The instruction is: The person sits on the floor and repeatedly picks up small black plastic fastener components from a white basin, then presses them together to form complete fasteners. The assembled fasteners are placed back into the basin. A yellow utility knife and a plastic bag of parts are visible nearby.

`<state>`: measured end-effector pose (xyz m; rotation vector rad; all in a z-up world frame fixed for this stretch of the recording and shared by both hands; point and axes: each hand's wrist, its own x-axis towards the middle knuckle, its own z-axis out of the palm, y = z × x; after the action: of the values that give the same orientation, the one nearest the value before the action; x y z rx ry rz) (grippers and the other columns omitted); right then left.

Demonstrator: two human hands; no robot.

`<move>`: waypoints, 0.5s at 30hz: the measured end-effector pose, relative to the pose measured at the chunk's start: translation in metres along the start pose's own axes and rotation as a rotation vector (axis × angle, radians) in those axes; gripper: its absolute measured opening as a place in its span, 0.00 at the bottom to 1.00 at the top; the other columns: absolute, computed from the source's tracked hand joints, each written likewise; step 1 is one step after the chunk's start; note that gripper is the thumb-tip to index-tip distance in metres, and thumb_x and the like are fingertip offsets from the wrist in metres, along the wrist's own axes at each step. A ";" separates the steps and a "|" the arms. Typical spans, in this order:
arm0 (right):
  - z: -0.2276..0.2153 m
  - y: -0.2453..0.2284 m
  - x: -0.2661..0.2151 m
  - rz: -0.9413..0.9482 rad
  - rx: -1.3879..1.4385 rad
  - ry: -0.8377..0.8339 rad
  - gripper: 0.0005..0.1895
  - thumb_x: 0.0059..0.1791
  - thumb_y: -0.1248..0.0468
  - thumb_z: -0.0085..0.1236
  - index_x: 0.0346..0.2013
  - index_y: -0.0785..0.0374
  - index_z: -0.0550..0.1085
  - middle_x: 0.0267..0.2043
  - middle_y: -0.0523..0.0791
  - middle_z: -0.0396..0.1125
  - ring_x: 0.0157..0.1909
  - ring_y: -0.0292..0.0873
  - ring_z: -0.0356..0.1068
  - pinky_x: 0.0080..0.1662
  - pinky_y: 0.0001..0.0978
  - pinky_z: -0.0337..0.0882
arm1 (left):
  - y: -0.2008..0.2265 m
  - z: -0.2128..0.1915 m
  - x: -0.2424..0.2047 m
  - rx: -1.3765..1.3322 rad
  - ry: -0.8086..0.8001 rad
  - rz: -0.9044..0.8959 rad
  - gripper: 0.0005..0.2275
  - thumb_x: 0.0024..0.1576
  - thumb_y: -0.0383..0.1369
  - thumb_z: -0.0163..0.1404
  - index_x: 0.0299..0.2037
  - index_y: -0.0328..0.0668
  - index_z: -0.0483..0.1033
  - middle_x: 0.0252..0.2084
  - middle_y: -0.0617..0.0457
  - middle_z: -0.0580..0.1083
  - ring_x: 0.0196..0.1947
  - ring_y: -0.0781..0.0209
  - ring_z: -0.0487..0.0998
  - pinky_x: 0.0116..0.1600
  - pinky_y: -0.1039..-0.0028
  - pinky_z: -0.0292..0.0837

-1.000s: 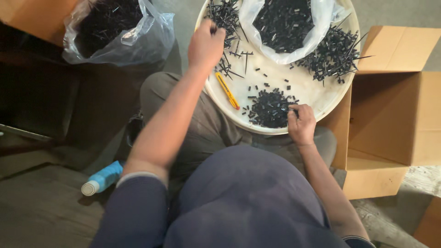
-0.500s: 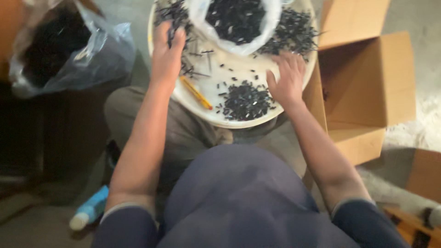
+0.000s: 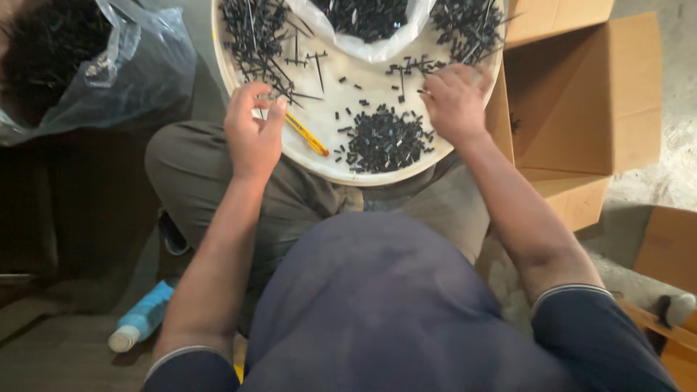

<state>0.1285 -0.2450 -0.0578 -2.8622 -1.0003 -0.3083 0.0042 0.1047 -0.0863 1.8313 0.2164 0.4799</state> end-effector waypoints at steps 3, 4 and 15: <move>-0.016 0.012 -0.031 -0.072 -0.025 0.102 0.05 0.51 0.60 0.68 0.38 0.53 0.78 0.51 0.37 0.72 0.64 0.49 0.64 0.65 0.55 0.49 | -0.005 0.007 0.002 -0.040 -0.052 0.029 0.08 0.63 0.24 0.60 0.48 0.35 0.74 0.46 0.51 0.74 0.39 0.65 0.78 0.33 0.77 0.71; -0.021 0.014 -0.039 -0.036 0.017 0.105 0.04 0.51 0.61 0.67 0.38 0.53 0.79 0.52 0.38 0.72 0.64 0.49 0.63 0.64 0.52 0.51 | -0.005 0.009 0.001 -0.038 -0.063 0.024 0.07 0.63 0.24 0.59 0.47 0.34 0.75 0.46 0.51 0.74 0.38 0.65 0.78 0.33 0.77 0.71; -0.022 -0.002 -0.006 0.058 0.090 0.184 0.14 0.49 0.63 0.65 0.49 0.60 0.78 0.53 0.45 0.70 0.59 0.52 0.63 0.59 0.50 0.54 | -0.004 0.013 -0.006 -0.049 -0.093 -0.087 0.07 0.62 0.27 0.59 0.47 0.33 0.77 0.37 0.52 0.77 0.33 0.68 0.76 0.32 0.79 0.69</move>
<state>0.1195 -0.2507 -0.0373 -2.7176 -0.8733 -0.4974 0.0052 0.0926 -0.0946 1.7832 0.2184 0.3361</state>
